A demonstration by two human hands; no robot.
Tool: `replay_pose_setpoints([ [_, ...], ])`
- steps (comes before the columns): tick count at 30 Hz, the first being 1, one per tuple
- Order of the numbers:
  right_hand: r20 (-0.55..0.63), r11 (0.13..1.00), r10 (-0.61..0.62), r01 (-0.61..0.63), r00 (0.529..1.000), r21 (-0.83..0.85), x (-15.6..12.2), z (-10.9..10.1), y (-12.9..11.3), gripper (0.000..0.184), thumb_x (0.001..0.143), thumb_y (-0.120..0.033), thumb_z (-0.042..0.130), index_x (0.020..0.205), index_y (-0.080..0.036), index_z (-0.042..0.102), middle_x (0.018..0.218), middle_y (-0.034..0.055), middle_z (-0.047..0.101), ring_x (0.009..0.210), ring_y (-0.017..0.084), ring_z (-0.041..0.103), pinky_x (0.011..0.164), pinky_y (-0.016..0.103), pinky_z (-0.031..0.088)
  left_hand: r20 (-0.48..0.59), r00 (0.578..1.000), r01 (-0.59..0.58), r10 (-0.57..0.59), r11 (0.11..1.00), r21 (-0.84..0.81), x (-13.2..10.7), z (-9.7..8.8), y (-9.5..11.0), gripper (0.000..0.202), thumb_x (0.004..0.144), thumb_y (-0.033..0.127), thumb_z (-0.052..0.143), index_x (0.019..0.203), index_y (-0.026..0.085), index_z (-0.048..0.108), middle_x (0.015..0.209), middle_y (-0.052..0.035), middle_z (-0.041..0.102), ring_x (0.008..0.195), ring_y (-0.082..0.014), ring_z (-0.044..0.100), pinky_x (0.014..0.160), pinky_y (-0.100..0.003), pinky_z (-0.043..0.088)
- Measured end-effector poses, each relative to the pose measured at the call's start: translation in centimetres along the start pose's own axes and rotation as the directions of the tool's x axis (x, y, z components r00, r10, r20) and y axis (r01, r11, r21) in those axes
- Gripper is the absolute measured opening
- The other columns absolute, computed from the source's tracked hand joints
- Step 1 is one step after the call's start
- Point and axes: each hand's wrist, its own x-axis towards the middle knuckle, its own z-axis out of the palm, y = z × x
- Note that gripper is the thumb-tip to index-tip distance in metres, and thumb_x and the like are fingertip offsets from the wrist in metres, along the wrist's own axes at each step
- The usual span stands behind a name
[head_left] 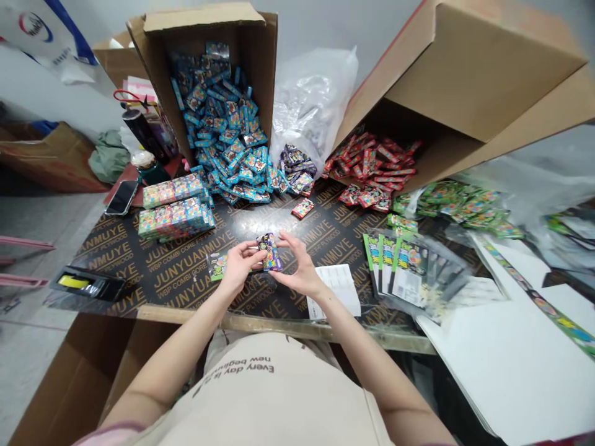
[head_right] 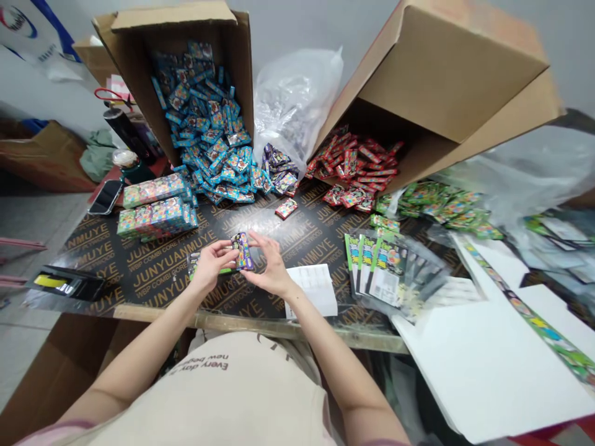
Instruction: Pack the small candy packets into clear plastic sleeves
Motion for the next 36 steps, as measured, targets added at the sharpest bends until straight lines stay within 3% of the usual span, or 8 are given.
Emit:
replay_pose_setpoints([
  [5,0.12,0.978,-0.152,0.167,0.981,-0.124,0.5,-0.1,-0.4,0.074,0.076,-0.037,0.073,0.141,-0.029,0.038,0.123,0.009,0.059,0.112,0.028,0.056,0.1,0.048,0.038,0.208,0.974,0.091,-0.086,0.996,-0.014,-0.3,-0.2,0.0,0.044,0.062,0.041,0.079,0.091,0.01,0.069,0.078,-0.0069,0.072,0.062,-0.0152,0.066,0.058,-0.025,0.052],
  [10,0.049,0.995,-0.104,0.104,0.993,-0.006,0.0,0.4,-0.1,0.096,0.066,-0.046,0.08,0.145,-0.029,0.03,0.144,0.0111,0.041,0.134,0.032,0.037,0.11,0.051,0.032,0.437,0.863,0.362,-0.254,0.914,-0.185,0.0,-1.0,-0.4,0.055,0.07,0.053,0.063,0.101,0.008,0.068,0.086,-0.0134,0.073,0.075,-0.0249,0.07,0.068,-0.034,0.054],
  [13,0.062,0.996,-0.057,0.053,0.996,0.067,-0.1,0.9,-0.4,0.092,0.067,-0.037,0.079,0.145,-0.03,0.03,0.142,0.0089,0.044,0.13,0.029,0.043,0.107,0.046,0.038,0.475,0.846,0.361,-0.241,0.915,-0.179,0.2,-0.9,-1.0,0.054,0.071,0.052,0.058,0.101,0.008,0.068,0.09,-0.0141,0.073,0.087,-0.0285,0.069,0.081,-0.039,0.051],
  [18,-0.047,0.998,0.008,-0.011,0.999,-0.057,0.0,0.3,1.3,0.086,0.067,-0.031,0.076,0.142,-0.027,0.035,0.133,0.0088,0.052,0.12,0.029,0.051,0.103,0.046,0.04,0.216,0.976,-0.092,0.042,0.969,0.228,1.6,-2.3,-1.3,0.052,0.074,0.052,0.06,0.107,0.013,0.068,0.105,-0.0126,0.07,0.104,-0.0292,0.062,0.095,-0.042,0.043],
  [21,-0.049,0.957,0.034,-0.047,0.998,-0.287,0.0,-0.8,3.9,0.085,0.068,-0.038,0.077,0.141,-0.024,0.036,0.132,0.0125,0.053,0.119,0.033,0.05,0.1,0.051,0.037,0.301,0.917,-0.397,0.261,0.541,0.741,3.0,-4.3,-1.6,0.068,0.059,0.046,0.077,0.12,0.017,0.062,0.124,-0.0134,0.06,0.119,-0.0331,0.05,0.105,-0.048,0.031],
  [23,0.049,0.919,0.068,-0.043,0.997,-0.392,-0.1,-1.2,5.4,0.086,0.069,-0.041,0.077,0.143,-0.022,0.035,0.132,0.0146,0.054,0.117,0.034,0.051,0.096,0.05,0.037,0.419,0.882,-0.458,0.215,0.189,0.868,3.7,-5.4,-2.1,0.087,0.052,0.039,0.083,0.131,0.02,0.053,0.127,-0.0139,0.056,0.121,-0.0353,0.045,0.105,-0.051,0.029],
  [25,0.132,0.881,0.102,-0.028,0.986,-0.472,-0.3,-1.2,6.2,0.085,0.07,-0.041,0.077,0.143,-0.021,0.037,0.132,0.0163,0.053,0.118,0.035,0.051,0.093,0.048,0.036,0.47,0.866,-0.478,0.169,0.009,0.878,4.0,-6.1,-2.6,0.095,0.056,0.035,0.081,0.141,0.021,0.04,0.123,-0.0129,0.055,0.116,-0.0337,0.047,0.101,-0.051,0.033],
  [36,0.405,0.986,0.021,0.047,0.914,-0.158,-0.7,-1.0,6.0,0.098,0.068,-0.045,0.079,0.148,-0.025,0.024,0.145,0.0138,0.044,0.127,0.031,0.046,0.104,0.046,0.028,0.612,0.763,-0.643,0.208,0.15,0.751,3.6,-6.5,-2.5,0.111,0.06,0.02,0.073,0.15,0.029,0.009,0.122,-0.0075,0.046,0.113,-0.0275,0.044,0.101,-0.047,0.037],
])
